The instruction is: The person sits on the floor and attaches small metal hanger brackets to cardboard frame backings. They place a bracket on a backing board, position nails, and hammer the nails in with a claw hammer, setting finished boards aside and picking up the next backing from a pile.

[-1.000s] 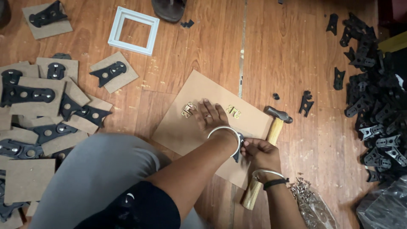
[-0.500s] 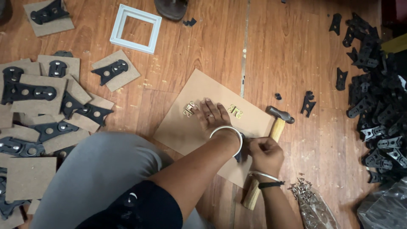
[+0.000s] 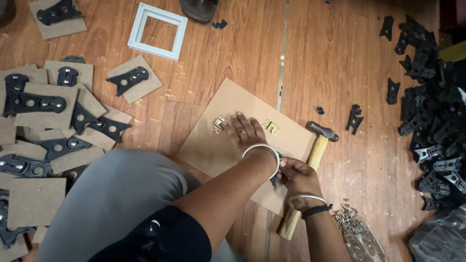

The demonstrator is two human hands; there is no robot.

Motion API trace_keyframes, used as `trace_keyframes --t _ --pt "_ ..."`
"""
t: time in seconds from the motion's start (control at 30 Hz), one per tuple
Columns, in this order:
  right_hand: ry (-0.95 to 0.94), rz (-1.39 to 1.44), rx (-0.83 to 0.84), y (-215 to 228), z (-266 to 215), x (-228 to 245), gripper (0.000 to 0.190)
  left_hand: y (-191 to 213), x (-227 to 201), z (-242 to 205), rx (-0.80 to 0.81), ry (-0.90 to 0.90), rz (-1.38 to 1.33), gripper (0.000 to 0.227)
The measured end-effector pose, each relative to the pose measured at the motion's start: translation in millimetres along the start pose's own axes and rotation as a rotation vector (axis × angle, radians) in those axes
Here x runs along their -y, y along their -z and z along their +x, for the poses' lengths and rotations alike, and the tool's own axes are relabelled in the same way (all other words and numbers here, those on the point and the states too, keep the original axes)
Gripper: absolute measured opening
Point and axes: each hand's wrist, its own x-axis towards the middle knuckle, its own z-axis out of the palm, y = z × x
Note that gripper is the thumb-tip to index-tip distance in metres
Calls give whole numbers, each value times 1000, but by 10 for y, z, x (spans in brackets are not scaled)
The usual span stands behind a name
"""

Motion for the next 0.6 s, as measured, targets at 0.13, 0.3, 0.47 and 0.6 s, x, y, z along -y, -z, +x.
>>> trace_keyframes --t 0.13,0.3,0.47,0.6 --pt "44 -111 28 -43 -22 3 14 132 58 -147 57 -40 -19 141" --pt "39 -245 -54 -244 -135 116 15 49 38 -86 21 -38 -14 142" --pt "172 -467 -219 -366 -143 113 12 -53 -6 28 -8 -21 -36 142" --pt "146 -425 -238 -368 -151 141 12 -63 -27 36 -21 0 -41 142"
